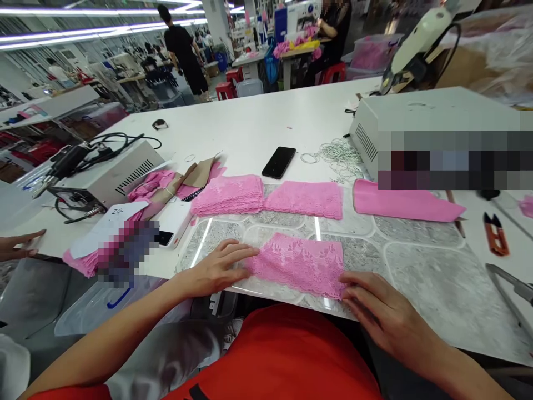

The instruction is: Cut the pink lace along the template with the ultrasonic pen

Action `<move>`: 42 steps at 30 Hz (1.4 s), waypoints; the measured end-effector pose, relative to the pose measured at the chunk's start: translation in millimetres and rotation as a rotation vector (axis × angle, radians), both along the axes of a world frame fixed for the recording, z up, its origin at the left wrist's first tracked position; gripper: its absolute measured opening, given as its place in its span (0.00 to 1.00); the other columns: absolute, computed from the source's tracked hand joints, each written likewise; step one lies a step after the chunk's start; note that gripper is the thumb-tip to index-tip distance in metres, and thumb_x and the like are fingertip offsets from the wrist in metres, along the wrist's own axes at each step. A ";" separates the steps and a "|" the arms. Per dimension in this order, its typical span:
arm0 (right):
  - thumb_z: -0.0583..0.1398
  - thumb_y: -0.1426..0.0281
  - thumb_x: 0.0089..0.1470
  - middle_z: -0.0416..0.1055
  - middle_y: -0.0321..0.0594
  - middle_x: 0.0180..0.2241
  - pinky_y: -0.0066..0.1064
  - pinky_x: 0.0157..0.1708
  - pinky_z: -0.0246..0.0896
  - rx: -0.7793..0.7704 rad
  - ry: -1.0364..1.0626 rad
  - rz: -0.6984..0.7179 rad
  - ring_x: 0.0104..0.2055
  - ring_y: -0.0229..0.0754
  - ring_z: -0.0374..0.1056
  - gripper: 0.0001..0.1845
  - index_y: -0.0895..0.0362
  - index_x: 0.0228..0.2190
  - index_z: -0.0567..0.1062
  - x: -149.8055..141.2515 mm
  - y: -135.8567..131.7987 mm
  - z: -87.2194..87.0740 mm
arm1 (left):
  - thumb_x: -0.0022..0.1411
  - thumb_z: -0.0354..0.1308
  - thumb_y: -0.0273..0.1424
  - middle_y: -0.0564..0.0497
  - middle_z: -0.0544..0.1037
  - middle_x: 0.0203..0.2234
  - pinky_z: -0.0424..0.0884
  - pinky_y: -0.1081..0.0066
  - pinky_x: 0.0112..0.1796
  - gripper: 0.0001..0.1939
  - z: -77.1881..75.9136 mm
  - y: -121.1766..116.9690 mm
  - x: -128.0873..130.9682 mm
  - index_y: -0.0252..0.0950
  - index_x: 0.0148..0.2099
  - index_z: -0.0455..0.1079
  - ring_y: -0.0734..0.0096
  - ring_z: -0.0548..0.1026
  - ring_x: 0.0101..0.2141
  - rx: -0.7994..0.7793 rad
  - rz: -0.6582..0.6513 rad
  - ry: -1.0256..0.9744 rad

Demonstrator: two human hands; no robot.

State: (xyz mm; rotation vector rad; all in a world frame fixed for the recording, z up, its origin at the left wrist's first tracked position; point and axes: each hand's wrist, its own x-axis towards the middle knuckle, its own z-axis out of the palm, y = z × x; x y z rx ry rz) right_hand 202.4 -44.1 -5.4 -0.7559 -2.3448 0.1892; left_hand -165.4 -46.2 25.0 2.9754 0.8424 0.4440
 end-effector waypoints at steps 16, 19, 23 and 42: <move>0.50 0.64 0.62 0.77 0.37 0.32 0.28 0.26 0.67 0.136 -0.077 -0.131 0.28 0.40 0.74 0.07 0.49 0.34 0.67 -33.9 40.7 88.8 | 0.67 0.49 0.26 0.47 0.78 0.33 0.67 0.66 0.44 0.08 -21.4 -1.8 4.0 0.35 0.36 0.68 0.70 0.74 0.37 -0.253 0.211 -0.385; 0.48 0.60 0.63 0.77 0.35 0.27 0.28 0.18 0.60 0.192 -0.101 -0.189 0.21 0.37 0.70 0.13 0.49 0.32 0.67 -38.8 45.7 101.3 | 0.65 0.49 0.26 0.48 0.77 0.30 0.69 0.68 0.41 0.08 -22.1 -3.2 5.5 0.35 0.35 0.68 0.70 0.74 0.35 -0.266 0.291 -0.455; 0.48 0.52 0.61 0.76 0.35 0.26 0.29 0.16 0.57 0.180 -0.032 -0.266 0.17 0.35 0.67 0.18 0.49 0.32 0.70 -41.9 58.1 114.4 | 0.60 0.52 0.23 0.50 0.77 0.29 0.70 0.74 0.35 0.06 -9.9 -5.8 8.3 0.35 0.35 0.69 0.73 0.75 0.31 -0.282 0.424 -0.554; 0.52 0.70 0.55 0.70 0.43 0.31 0.37 0.39 0.63 -0.078 0.067 0.150 0.35 0.43 0.66 0.06 0.55 0.28 0.68 -203.0 233.1 105.9 | 0.58 0.50 0.26 0.48 0.78 0.28 0.70 0.64 0.40 0.11 61.5 109.4 -141.2 0.35 0.34 0.75 0.65 0.74 0.34 0.173 0.714 -0.283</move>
